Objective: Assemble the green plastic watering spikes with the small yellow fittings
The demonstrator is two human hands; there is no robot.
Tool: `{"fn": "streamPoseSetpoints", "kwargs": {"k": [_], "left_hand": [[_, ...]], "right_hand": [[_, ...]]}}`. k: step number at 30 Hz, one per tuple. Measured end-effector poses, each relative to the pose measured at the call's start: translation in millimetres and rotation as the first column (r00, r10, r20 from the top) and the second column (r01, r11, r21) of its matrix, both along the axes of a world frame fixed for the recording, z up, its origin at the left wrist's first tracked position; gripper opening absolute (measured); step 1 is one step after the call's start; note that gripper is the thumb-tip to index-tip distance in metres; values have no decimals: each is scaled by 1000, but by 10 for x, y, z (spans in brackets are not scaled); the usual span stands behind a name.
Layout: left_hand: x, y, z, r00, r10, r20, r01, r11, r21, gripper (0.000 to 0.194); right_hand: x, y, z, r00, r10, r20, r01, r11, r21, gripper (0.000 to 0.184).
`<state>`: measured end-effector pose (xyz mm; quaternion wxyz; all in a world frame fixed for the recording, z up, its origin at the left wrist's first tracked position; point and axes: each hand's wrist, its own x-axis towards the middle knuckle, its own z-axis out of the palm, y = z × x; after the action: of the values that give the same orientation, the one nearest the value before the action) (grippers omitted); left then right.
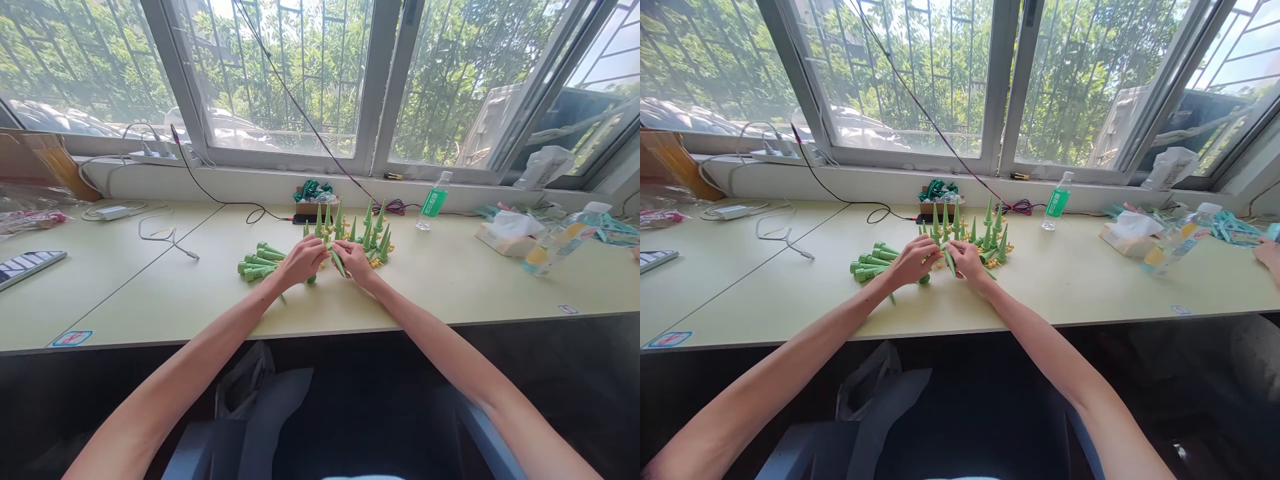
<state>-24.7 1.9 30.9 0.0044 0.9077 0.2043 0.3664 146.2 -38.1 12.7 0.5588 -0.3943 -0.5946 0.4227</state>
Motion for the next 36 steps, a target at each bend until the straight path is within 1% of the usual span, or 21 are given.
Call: {"fn": "streamPoseSetpoints", "kwargs": {"k": [2, 6, 9, 12, 15, 18, 23, 26, 28, 31, 34, 36], "left_hand": [[12, 5, -9, 999, 11, 31, -10, 1000, -27, 28], [47, -1, -26, 993, 72, 89, -59, 987, -147, 25], [61, -18, -23, 988, 123, 97, -97, 968, -233, 27], [61, -37, 1, 981, 163, 109, -119, 936, -332, 28], [61, -53, 39, 978, 161, 130, -87, 891, -445, 32], [62, -62, 74, 979, 145, 144, -42, 833, -552, 36], [61, -60, 83, 976, 121, 179, 36, 726, -687, 41], [61, -49, 72, 971, 115, 209, 76, 681, -728, 44], [63, -42, 66, 970, 115, 216, 85, 669, -738, 45], [69, -43, 69, 969, 120, 217, 83, 667, -740, 46], [78, -67, 85, 966, 136, 221, 72, 677, -732, 45], [84, -87, 97, 965, 136, 224, 68, 696, -714, 45]], "right_hand": [[-4, -9, 13, 1000, 5, -5, -5, 1000, -6, 42], [-11, -9, 11, 1000, 4, -27, -4, 1000, -11, 43], [-12, 2, -7, 999, 9, -47, -9, 1000, -2, 44], [-14, 10, -19, 1000, 2, -31, -1, 1000, 6, 48], [-19, 16, -27, 1000, -16, -16, 17, 1000, 24, 52], [-22, 26, -44, 999, -33, -9, 34, 997, 67, 55], [-12, 28, -68, 990, -109, 86, 91, 979, 184, 47], [-4, 24, -71, 977, -160, 144, 122, 963, 240, 44], [0, 28, -73, 970, -179, 165, 132, 956, 262, 43], [4, 45, -76, 966, -188, 179, 134, 952, 276, 42], [8, 62, -78, 963, -190, 192, 132, 952, 277, 40], [9, 71, -83, 964, -183, 194, 128, 955, 268, 38]]}}
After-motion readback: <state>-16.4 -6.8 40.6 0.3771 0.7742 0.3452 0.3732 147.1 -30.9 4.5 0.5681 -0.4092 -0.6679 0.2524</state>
